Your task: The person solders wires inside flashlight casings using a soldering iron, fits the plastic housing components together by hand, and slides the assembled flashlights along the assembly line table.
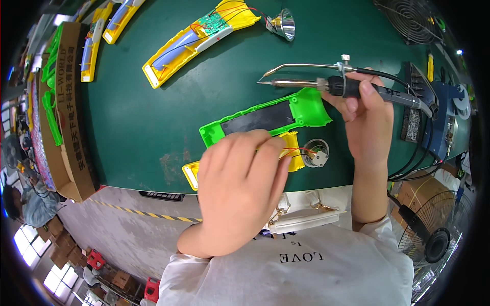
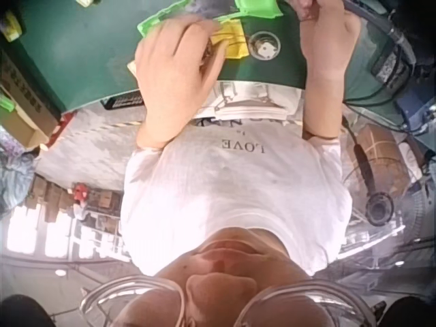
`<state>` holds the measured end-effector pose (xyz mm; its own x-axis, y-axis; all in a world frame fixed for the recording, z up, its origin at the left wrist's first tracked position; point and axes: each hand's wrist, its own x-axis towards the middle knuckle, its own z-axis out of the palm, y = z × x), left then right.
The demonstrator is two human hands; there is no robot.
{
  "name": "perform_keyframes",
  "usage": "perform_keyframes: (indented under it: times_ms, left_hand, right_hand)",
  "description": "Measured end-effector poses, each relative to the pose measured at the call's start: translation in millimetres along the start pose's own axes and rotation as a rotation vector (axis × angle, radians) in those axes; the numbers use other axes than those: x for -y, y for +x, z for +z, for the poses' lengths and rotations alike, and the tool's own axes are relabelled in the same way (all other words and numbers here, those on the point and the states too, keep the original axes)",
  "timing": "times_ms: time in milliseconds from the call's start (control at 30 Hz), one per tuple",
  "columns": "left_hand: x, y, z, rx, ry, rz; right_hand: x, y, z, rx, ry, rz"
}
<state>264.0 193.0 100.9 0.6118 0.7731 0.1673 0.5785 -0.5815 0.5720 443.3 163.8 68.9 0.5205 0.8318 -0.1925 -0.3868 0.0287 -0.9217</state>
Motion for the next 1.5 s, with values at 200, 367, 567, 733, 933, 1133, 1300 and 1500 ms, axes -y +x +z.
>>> perform_keyframes:
  times_ms: [200,367,567,733,933,1133,1300,1500]
  left_hand:
    - [-2,9,17,-0.001,0.051,-0.013]
    - [4,7,11,0.027,0.065,-0.064]
    - [15,-3,13,-0.032,0.103,0.136]
    - [6,-7,16,-0.048,0.053,0.137]
    - [1,-23,8,-0.086,0.041,0.038]
    - [32,-61,-2,-0.054,0.147,-0.163]
    - [46,-70,-9,-0.001,0.208,-0.059]
    - [44,-65,-24,-0.06,0.049,-0.088]
  right_hand:
    - [0,0,1,0.036,-0.022,-0.004]
    - [1,0,2,0.002,0.009,0.01]
    - [2,-1,3,-0.044,-0.036,-0.032]
    - [2,-1,3,-0.046,-0.042,-0.044]
    - [4,0,2,-0.098,-0.051,-0.023]
    - [0,1,1,-0.077,-0.042,-0.023]
    - [2,1,2,-0.079,-0.032,-0.018]
    - [1,1,1,-0.049,-0.014,-0.01]
